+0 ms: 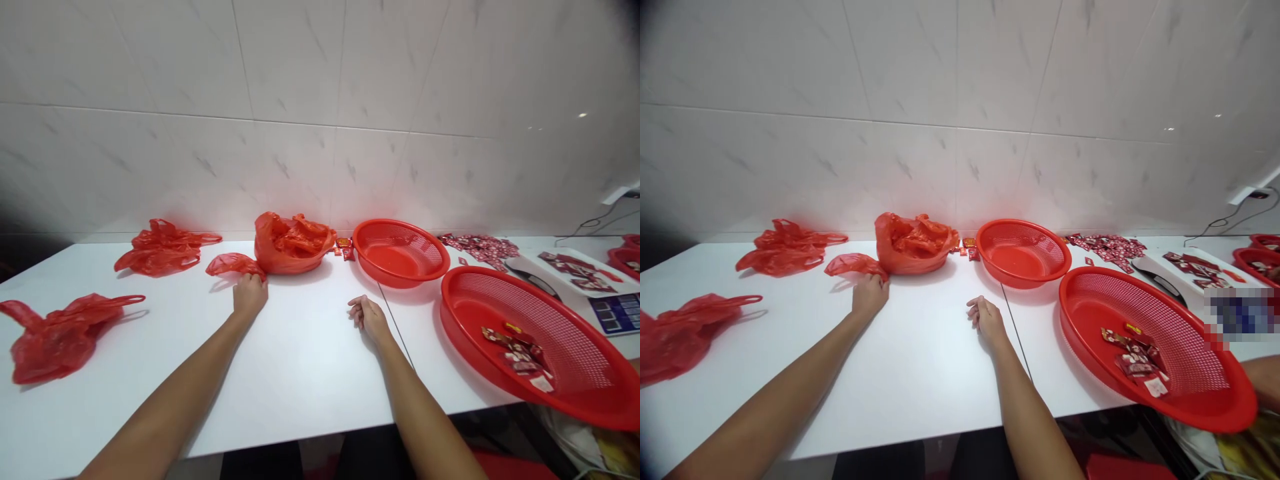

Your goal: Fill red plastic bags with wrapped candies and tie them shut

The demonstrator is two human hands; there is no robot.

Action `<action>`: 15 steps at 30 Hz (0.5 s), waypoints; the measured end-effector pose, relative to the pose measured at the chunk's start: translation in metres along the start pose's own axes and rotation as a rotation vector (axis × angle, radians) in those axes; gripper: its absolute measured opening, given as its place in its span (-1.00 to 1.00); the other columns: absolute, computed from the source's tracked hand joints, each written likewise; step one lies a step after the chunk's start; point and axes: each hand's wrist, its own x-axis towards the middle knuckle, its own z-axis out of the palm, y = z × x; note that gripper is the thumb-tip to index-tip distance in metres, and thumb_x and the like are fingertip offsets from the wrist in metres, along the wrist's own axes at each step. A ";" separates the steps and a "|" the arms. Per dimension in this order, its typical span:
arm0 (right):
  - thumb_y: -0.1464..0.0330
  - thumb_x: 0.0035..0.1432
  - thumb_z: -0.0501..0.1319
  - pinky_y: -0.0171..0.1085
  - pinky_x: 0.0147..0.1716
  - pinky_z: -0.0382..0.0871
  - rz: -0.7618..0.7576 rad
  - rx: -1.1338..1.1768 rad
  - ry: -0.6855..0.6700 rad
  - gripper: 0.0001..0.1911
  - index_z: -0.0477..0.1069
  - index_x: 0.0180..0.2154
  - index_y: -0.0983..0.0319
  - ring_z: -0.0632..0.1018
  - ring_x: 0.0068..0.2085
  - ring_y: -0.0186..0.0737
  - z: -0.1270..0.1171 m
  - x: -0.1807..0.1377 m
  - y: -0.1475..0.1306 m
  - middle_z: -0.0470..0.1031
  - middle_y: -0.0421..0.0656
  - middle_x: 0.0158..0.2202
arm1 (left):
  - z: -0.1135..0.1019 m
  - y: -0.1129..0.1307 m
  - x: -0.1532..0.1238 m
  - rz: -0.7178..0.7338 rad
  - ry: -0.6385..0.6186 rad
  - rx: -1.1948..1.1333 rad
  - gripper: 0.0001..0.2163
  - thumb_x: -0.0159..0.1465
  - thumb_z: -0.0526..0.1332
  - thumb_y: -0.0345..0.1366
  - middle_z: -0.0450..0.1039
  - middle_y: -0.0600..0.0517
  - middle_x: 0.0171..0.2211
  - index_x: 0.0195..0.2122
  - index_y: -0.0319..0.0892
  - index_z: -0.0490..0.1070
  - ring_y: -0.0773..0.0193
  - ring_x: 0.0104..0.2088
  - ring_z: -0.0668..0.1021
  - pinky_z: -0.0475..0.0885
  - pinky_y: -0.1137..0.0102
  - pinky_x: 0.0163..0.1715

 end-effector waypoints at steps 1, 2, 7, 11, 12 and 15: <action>-0.30 0.29 -0.01 -0.31 -0.57 0.22 0.000 -0.007 -0.009 -0.19 0.55 -0.18 0.31 0.43 -0.52 -0.30 0.000 -0.001 -0.001 0.54 -0.08 -0.40 | 0.001 0.004 -0.016 0.047 -0.016 -0.005 -0.63 0.39 0.04 -0.13 0.52 -0.33 -0.12 -0.23 -0.29 0.55 -0.18 -0.03 0.53 0.37 0.06 -0.02; -0.29 0.29 0.00 -0.31 -0.55 0.24 0.001 -0.016 -0.016 -0.20 0.55 -0.19 0.31 0.43 -0.52 -0.30 0.001 -0.002 -0.003 0.53 -0.09 -0.40 | 0.002 0.007 -0.033 0.094 -0.037 -0.014 -0.63 0.39 0.06 -0.10 0.53 -0.29 -0.19 -0.31 -0.26 0.54 -0.15 -0.09 0.55 0.37 0.07 -0.04; -0.19 0.28 0.14 -0.31 -0.42 0.36 0.041 -0.085 -0.059 -0.37 0.56 -0.16 0.25 0.49 -0.45 -0.30 0.008 -0.013 -0.013 0.57 -0.10 -0.33 | -0.009 0.033 -0.125 0.328 -0.184 -0.160 -0.58 0.42 0.11 -0.09 0.48 -0.04 -0.48 -0.57 -0.14 0.38 0.15 -0.38 0.54 0.40 0.17 -0.09; -0.13 0.28 0.19 -0.26 -0.49 0.39 0.150 -0.112 -0.180 -0.35 0.48 0.14 0.20 0.57 -0.46 -0.23 0.025 -0.033 -0.028 0.65 -0.03 -0.17 | -0.024 0.062 -0.175 0.671 -0.268 -0.468 -0.70 0.41 0.12 -0.27 0.51 0.00 -0.44 -0.48 -0.13 0.46 0.20 -0.37 0.53 0.42 0.16 -0.10; -0.09 0.24 0.26 -0.24 -0.42 0.45 0.141 -0.123 -0.209 -0.34 0.45 0.19 0.19 0.62 -0.39 -0.19 0.028 -0.039 -0.032 0.65 -0.03 -0.10 | -0.026 0.069 -0.182 0.773 -0.257 -0.513 -0.75 0.38 0.13 -0.32 0.53 -0.02 -0.40 -0.43 -0.12 0.50 0.17 -0.33 0.54 0.42 0.13 -0.06; 0.07 0.11 0.44 -0.16 -0.07 0.51 0.028 -0.144 -0.263 -0.40 0.53 0.12 0.19 0.65 -0.08 -0.09 0.029 -0.051 -0.045 0.64 -0.05 0.02 | -0.031 0.082 -0.190 0.986 -0.196 -0.507 -0.83 0.30 0.17 -0.38 0.56 -0.05 -0.30 -0.34 -0.07 0.57 0.11 -0.24 0.54 0.38 0.00 0.12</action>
